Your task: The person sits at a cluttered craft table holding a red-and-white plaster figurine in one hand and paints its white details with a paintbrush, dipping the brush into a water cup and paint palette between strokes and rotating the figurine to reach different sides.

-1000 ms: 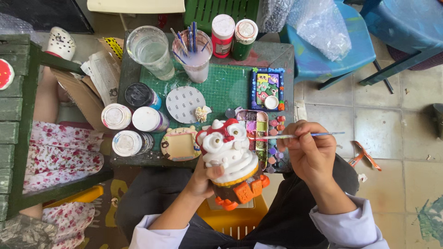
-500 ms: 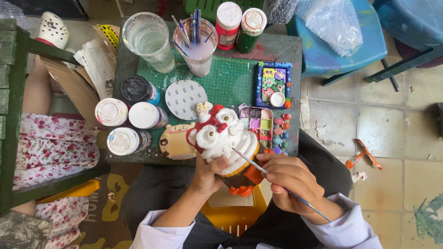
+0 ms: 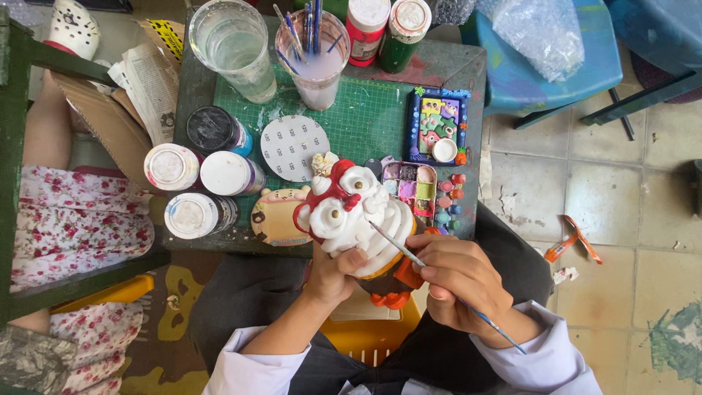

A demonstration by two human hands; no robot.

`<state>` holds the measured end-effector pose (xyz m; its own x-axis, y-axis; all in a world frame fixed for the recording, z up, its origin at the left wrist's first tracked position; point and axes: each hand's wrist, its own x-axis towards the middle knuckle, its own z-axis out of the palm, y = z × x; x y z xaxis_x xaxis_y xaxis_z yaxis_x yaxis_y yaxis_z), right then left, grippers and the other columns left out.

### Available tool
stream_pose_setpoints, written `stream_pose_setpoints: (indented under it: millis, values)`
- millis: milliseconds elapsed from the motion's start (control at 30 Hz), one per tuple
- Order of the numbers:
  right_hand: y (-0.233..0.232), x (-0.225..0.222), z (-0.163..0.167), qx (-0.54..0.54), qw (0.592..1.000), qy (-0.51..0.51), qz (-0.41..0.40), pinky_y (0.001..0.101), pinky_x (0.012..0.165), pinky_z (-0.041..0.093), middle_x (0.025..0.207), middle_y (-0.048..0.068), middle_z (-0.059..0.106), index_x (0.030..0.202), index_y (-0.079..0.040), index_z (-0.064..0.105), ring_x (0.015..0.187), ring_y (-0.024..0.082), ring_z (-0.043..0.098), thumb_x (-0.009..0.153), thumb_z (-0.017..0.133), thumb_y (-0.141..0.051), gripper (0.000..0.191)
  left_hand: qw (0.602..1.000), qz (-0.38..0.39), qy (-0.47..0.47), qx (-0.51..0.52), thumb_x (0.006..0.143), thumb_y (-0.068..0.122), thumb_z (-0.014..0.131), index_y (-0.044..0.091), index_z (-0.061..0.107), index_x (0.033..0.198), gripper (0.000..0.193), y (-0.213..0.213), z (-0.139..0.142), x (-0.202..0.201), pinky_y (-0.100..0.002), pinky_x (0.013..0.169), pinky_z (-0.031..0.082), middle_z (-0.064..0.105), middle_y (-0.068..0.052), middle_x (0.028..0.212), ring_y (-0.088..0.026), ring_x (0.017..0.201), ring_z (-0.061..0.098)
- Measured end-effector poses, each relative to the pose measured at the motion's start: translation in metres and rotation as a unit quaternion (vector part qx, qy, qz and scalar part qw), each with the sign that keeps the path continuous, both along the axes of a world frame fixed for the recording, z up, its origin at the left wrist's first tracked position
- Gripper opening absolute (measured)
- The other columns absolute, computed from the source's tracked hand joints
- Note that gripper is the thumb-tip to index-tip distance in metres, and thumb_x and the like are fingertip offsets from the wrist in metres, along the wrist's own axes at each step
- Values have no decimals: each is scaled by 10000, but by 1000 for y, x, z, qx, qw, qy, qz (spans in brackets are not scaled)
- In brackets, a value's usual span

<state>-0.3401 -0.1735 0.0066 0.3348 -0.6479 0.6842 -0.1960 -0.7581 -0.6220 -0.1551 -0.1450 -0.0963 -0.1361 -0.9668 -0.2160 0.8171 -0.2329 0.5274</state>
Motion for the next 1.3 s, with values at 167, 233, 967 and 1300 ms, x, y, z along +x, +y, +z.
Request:
stream_pose_setpoints:
  millis: [167,233,967,1300]
  values:
    - [0,-1,4,5,1000,13,9,507,903,620,987,129,658,1066,39,608,928,259,691,1059,596,-134,174,1000,2,0,6,745,172,859,45,430,1478,859,1,-2,0,-400,1065,494,581,-105,1340,-247,1248,588]
    - [-1,-1,3,4,1000,13,11,509,902,618,985,129,658,1068,39,610,929,258,690,1057,599,-133,173,1000,6,-3,2,746,168,859,44,431,1478,857,1,-1,0,-397,1064,495,581,-104,1338,-245,1246,587]
    - [-4,2,-1,-5,999,-41,8,492,876,647,890,125,682,1002,14,625,860,260,701,1064,602,-211,235,1000,8,-17,-15,746,176,872,46,405,1486,884,4,-4,0,-403,1112,471,558,-106,1377,-244,1296,562]
    - [-8,3,1,-19,1000,-2,-14,501,864,634,867,133,682,980,35,634,857,280,697,1049,622,-154,202,1000,4,-28,-8,737,202,885,49,406,1489,904,4,-1,-1,-407,1107,465,552,-103,1382,-245,1304,553]
